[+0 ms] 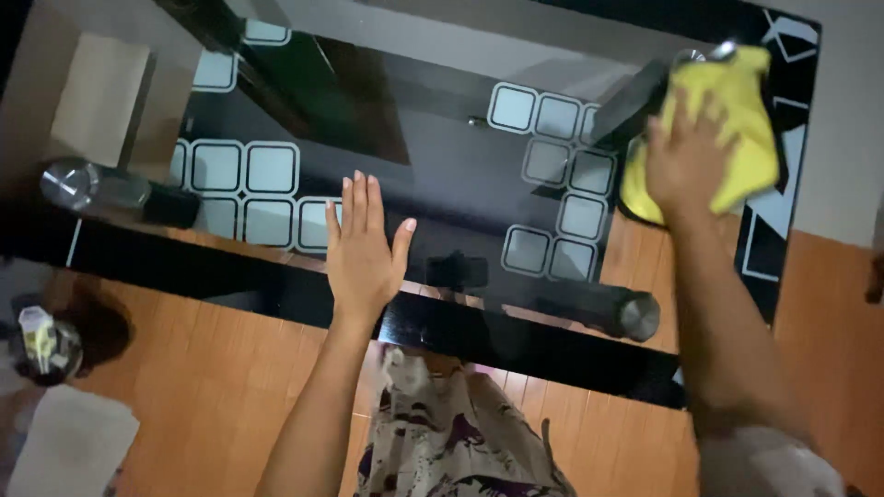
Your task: Wipe a glass-top table thoroughly using a yellow microfiber cloth.
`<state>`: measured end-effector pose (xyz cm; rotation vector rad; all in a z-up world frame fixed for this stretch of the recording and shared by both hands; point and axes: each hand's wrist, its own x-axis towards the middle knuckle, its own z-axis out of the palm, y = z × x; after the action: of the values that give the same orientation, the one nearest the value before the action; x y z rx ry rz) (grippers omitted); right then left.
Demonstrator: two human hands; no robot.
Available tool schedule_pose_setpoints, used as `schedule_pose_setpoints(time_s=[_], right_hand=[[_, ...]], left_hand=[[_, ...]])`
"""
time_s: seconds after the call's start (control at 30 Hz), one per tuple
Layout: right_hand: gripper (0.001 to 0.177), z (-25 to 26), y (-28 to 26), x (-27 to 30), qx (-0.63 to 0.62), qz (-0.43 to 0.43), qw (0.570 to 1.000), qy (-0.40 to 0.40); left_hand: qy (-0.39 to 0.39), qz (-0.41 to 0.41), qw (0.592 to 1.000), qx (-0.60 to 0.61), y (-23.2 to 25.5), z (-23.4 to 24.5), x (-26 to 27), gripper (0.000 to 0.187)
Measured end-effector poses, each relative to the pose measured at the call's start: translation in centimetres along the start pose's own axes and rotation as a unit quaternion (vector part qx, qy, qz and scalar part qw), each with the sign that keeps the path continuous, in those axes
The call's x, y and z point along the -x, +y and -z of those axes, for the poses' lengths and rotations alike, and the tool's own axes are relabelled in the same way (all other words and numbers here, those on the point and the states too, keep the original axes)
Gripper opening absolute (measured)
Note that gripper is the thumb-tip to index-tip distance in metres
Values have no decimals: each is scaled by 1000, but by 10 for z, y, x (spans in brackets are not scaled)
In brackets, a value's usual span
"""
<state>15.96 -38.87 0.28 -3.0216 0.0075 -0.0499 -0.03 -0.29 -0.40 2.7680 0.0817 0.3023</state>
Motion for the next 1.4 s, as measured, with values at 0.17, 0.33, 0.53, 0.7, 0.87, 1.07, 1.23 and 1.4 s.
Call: schedule_pose_setpoints(time_s=[0.17,0.33,0.53,0.7,0.87,1.07,1.23,1.4], right_hand=[[96,-56,-132,-35,-29,-35,997,-62],[58,-47,-198,82,-17,342,939,-27],[64,-69,-54,125,36,312,949,-39],[70,-4,-30,22,56,138,989,-23],[62,-44,-107,-64,31,195,971,136],[64,-40,-271,18,-39,389,919,-49],[43,-4,-170,104,-164,513,841,-50],[26,-43,44,23,-92,588,802,50]], left_hand=[[11,-4,1000,-4,-2,-1,1,74],[-3,1,1000,9,-4,-2,0,72],[-16,-1,999,-32,2,5,0,75],[-6,-12,1000,-7,-2,4,-2,76],[33,-18,999,33,2,7,-2,68],[2,27,997,75,-5,2,-1,74],[63,78,988,118,8,10,6,65],[89,159,982,47,96,8,36,67]])
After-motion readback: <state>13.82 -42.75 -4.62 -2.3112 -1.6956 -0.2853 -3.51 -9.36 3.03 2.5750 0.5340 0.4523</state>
